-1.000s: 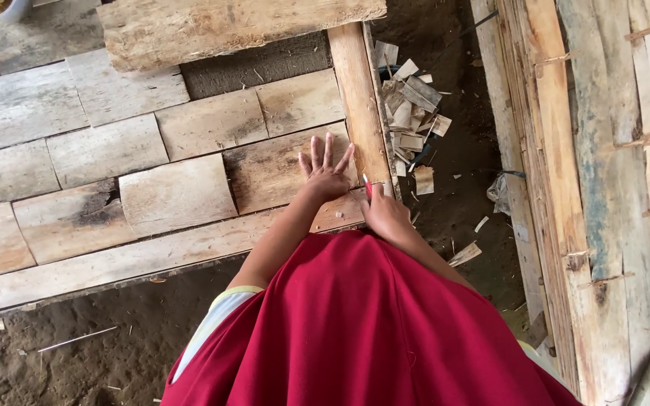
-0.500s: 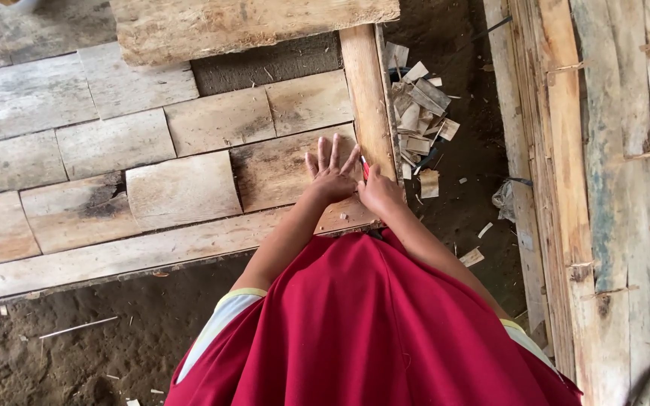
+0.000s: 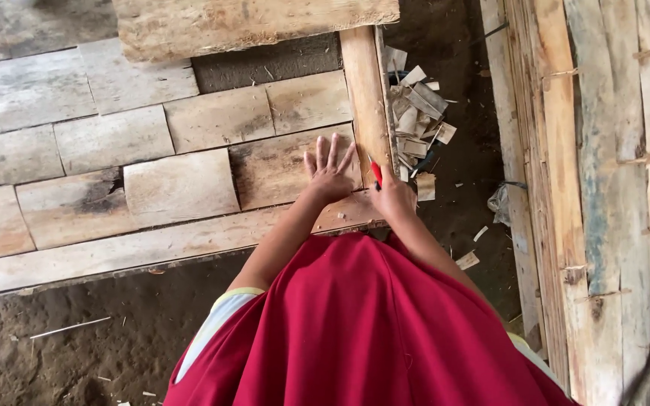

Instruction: Cutting thin wood veneer sheets to size using a utility knife on a wooden workspace.

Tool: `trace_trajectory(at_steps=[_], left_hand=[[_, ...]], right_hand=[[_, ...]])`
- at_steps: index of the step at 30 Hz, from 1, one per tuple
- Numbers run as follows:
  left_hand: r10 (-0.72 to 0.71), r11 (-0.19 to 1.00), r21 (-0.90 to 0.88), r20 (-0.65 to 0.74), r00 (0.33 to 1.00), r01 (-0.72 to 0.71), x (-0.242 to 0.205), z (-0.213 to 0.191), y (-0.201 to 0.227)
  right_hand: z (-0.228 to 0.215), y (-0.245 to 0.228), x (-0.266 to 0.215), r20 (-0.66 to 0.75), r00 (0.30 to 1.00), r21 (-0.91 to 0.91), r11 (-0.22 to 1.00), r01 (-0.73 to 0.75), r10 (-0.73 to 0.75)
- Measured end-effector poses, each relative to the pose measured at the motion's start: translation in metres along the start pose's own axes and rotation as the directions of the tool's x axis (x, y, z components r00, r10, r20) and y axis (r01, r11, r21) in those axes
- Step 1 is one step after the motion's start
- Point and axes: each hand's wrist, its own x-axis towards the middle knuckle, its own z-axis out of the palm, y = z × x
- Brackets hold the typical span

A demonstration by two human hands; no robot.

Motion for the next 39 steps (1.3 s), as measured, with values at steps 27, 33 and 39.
trace_trajectory(at_steps=[27,33,39], left_hand=[[0.075,0.991,-0.086,-0.302,0.950,-0.106,-0.007,0.010,-0.014],[-0.062,0.982,-0.184,-0.512,0.857,-0.039,-0.071,0.027,-0.022],[-0.259,0.965,-0.195,-0.822,0.508,0.175,-0.115,0.095,-0.058]], right_hand=[[0.013,0.013,0.045,-0.265,0.946,0.073,0.975,0.211,-0.184],[0.035,0.005,0.021,-0.190,0.911,0.019,0.926,0.377,-0.367],[0.046,-0.010,-0.017,0.007,0.790,-0.145,0.781,0.608,-0.614]])
